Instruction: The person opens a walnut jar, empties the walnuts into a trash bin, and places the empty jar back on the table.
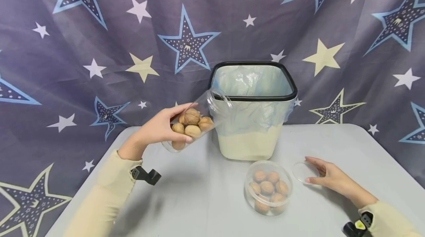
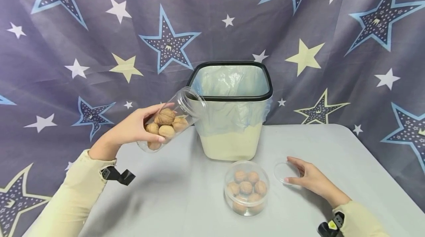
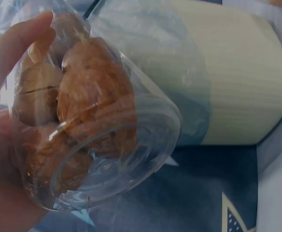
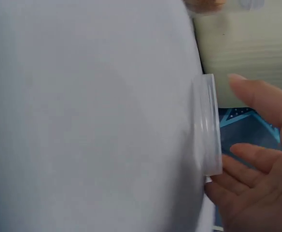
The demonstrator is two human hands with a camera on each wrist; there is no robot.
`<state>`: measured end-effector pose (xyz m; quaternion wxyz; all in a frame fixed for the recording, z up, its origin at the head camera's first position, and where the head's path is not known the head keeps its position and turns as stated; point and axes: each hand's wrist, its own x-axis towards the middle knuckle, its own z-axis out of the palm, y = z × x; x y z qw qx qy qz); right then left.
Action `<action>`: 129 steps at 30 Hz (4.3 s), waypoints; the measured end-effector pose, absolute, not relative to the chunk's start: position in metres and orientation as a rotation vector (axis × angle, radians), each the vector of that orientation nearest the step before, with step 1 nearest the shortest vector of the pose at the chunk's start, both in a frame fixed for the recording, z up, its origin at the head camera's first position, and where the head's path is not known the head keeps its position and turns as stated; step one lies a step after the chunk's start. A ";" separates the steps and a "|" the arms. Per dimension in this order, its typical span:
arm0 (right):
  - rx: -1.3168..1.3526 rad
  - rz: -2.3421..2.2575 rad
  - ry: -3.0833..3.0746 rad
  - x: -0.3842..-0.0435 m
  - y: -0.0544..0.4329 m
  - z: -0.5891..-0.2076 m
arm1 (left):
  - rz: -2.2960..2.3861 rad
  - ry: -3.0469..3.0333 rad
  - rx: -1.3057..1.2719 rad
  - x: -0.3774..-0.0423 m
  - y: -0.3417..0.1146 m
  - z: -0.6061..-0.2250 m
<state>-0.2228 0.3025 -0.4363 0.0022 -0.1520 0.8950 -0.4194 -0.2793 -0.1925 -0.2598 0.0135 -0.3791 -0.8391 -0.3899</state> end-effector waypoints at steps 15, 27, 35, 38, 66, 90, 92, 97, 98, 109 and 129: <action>-0.683 -1.420 2.954 -0.231 0.278 -0.364 | -1.073 -2.653 -1.093 -0.291 -0.210 -0.231; -0.380 -1.659 3.121 -0.244 0.241 -0.281 | -1.077 -2.675 -1.004 -0.308 -0.219 -0.214; -0.301 -1.914 3.005 -0.261 0.221 -0.258 | -1.059 -2.670 -0.952 -0.324 -0.218 -0.210; -0.265 -1.929 2.950 -0.268 0.215 -0.250 | -1.061 -2.653 -0.943 -0.330 -0.216 -0.208; -0.346 -2.157 2.517 -0.300 0.193 -0.240 | -0.909 -2.616 -0.918 -0.353 -0.204 -0.200; -0.432 -2.108 2.412 -0.311 0.202 -0.242 | -0.766 -2.568 -0.977 -0.361 -0.200 -0.191; -0.430 -2.032 2.476 -0.311 0.203 -0.241 | -0.722 -2.560 -0.986 -0.362 -0.201 -0.190; -0.424 -1.881 2.620 -0.309 0.205 -0.239 | -0.600 -2.543 -0.994 -0.365 -0.202 -0.187; -0.420 -1.865 2.639 -0.309 0.206 -0.239 | -0.576 -2.542 -0.994 -0.365 -0.201 -0.186; -0.365 -1.815 2.747 -0.307 0.209 -0.240 | -0.417 -2.551 -1.006 -0.368 -0.193 -0.176; -0.332 -1.851 2.767 -0.307 0.208 -0.245 | -0.319 -2.529 -1.047 -0.367 -0.188 -0.174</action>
